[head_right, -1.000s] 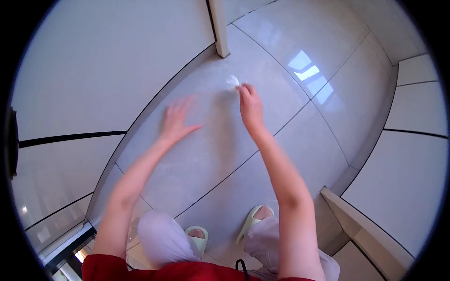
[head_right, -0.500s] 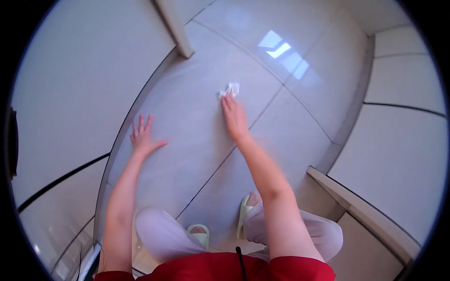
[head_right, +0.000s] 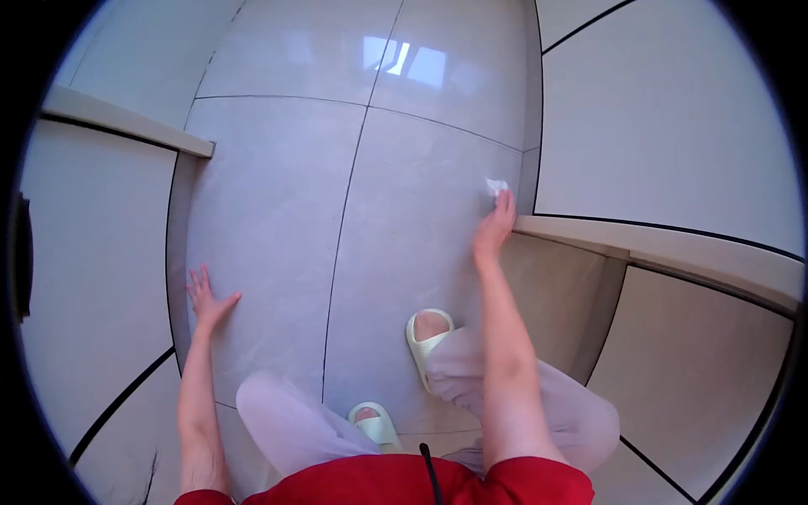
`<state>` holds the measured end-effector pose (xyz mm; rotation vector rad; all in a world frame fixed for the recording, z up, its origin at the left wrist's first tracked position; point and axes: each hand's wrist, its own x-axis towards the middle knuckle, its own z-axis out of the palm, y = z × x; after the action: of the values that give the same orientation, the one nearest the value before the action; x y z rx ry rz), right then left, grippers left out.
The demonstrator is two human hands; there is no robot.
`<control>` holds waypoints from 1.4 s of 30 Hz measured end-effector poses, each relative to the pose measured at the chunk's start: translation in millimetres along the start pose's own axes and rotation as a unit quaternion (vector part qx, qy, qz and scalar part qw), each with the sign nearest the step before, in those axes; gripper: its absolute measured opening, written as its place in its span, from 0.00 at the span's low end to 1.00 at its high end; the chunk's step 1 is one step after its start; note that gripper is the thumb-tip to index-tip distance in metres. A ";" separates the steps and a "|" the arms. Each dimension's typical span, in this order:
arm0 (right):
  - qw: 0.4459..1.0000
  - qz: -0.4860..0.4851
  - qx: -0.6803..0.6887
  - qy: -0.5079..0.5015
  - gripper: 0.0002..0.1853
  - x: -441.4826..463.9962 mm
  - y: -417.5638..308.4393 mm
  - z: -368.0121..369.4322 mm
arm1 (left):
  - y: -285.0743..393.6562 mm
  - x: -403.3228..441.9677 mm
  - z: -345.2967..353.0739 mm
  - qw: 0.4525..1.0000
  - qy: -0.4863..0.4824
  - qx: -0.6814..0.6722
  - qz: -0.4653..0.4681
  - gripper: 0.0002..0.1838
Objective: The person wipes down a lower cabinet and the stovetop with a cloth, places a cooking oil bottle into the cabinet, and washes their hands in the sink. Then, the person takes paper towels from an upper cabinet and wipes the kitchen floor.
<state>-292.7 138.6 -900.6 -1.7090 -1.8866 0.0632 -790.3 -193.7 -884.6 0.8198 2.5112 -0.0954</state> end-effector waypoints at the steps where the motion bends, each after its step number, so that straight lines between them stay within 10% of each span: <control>1: 0.999 0.039 -0.026 -0.018 0.18 -5.5 6.5 4.5 | -1.7 1.9 1.2 1.000 -0.006 0.010 -0.006 0.67; 3: 0.914 0.236 0.325 0.051 0.19 -41.7 -30.0 60.6 | -20.1 11.0 18.6 0.999 0.019 0.015 0.026 0.67; 5: 0.989 0.024 0.146 -0.018 0.19 -66.8 -77.3 69.8 | -27.1 14.3 21.1 0.996 0.049 0.011 0.068 0.68; 10: 0.956 -0.104 0.209 -0.176 0.18 -44.5 -126.2 60.2 | -15.0 13.8 7.4 0.997 0.028 0.000 0.070 0.68; 14: 0.969 0.130 0.211 -0.010 0.18 73.7 -50.1 14.2 | -14.9 14.0 8.7 0.999 0.005 -0.005 0.031 0.68; 18: 0.998 0.021 -0.056 0.035 0.19 84.2 87.5 111.1 | -17.3 10.1 10.9 0.996 0.033 0.010 0.078 0.69; 20: 0.962 0.129 0.239 -0.018 0.19 76.0 -32.7 93.5 | 3.9 4.0 -4.7 1.000 -0.002 0.012 0.025 0.70; 22: 0.984 -0.051 0.166 -0.040 0.19 45.9 -70.5 123.2 | 16.4 2.0 -13.2 1.000 -0.027 0.005 -0.001 0.71; 27: 0.946 -0.099 0.204 -0.234 0.13 27.5 -132.5 102.6 | -12.1 14.6 6.5 0.994 0.044 0.001 0.104 0.72; 31: 0.978 0.123 0.166 -0.038 0.11 116.7 -52.5 88.8 | -13.0 13.5 8.1 0.999 0.019 0.004 0.049 0.72; 35: 0.987 0.026 -0.135 0.089 0.10 149.8 39.5 139.2 | -1.8 11.7 1.9 1.000 0.008 -0.004 0.021 0.72; 37: 0.926 0.200 0.320 -0.022 0.12 165.1 -41.7 150.1 | 0.7 10.9 -1.1 1.000 -0.020 -0.010 0.000 0.72; 42: 0.942 -0.150 0.217 -0.210 0.13 73.8 -162.2 174.2 | 18.9 7.9 -14.0 0.999 -0.027 -0.009 -0.034 0.72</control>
<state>-515.9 237.9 -949.8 -1.1576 -2.2076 0.7190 -791.1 -171.0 -874.5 0.7165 2.4856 -0.1151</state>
